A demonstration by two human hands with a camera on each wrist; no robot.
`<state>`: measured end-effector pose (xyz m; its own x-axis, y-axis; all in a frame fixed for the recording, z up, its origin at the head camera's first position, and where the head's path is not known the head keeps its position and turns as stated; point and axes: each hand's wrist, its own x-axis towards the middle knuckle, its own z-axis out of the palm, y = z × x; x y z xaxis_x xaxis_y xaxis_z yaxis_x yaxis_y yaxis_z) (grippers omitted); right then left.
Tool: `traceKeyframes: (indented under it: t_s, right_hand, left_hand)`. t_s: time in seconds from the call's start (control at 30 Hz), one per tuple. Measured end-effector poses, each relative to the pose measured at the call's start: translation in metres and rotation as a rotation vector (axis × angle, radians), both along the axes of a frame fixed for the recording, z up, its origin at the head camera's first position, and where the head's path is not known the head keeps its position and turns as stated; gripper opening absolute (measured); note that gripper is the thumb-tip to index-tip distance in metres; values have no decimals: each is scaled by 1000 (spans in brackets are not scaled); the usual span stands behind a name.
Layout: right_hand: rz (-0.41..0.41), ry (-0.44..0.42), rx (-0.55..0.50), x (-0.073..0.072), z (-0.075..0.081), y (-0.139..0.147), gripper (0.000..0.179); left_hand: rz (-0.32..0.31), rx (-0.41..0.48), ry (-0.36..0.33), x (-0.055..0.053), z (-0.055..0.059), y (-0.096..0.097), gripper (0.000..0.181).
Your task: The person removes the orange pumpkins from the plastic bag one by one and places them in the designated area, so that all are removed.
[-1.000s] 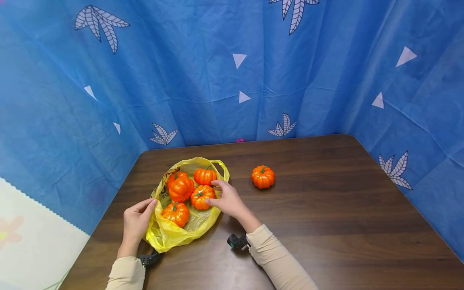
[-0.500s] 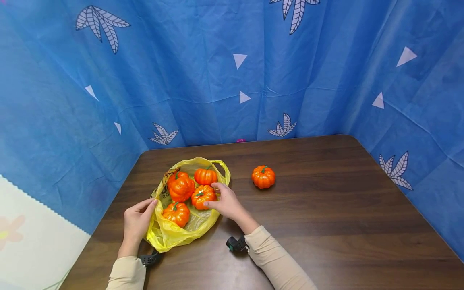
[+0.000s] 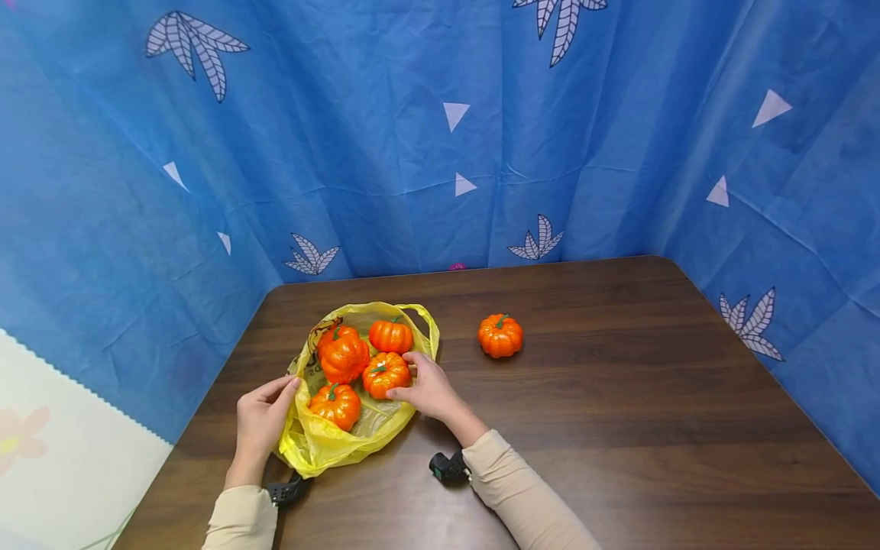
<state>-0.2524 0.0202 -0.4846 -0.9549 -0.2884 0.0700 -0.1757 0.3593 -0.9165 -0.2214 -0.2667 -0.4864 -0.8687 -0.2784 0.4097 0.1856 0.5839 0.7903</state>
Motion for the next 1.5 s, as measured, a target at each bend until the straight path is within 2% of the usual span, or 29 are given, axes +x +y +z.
traceKeyframes:
  t_s: [0.47,0.73,1.03,1.23,1.5]
  right_hand:
    - [-10,-35,13,0,-6,-2,71]
    - [-29,-14,44,0,-7,-1,69]
    - [-34,-18,47,1,-7,-5,73]
    - [-39,4,42,0,-9,-8,73]
    - [-46,21,55,0,-9,-6,68]
  left_hand:
    - [-2,11,5,0,0,0,18]
    - [-2,14,-10,1,0,1,18]
    - [-6,19,11,0,0,1,17]
    - [12,7,-21,1,2,1,19]
    - [13,1,-25,0,2,3,20]
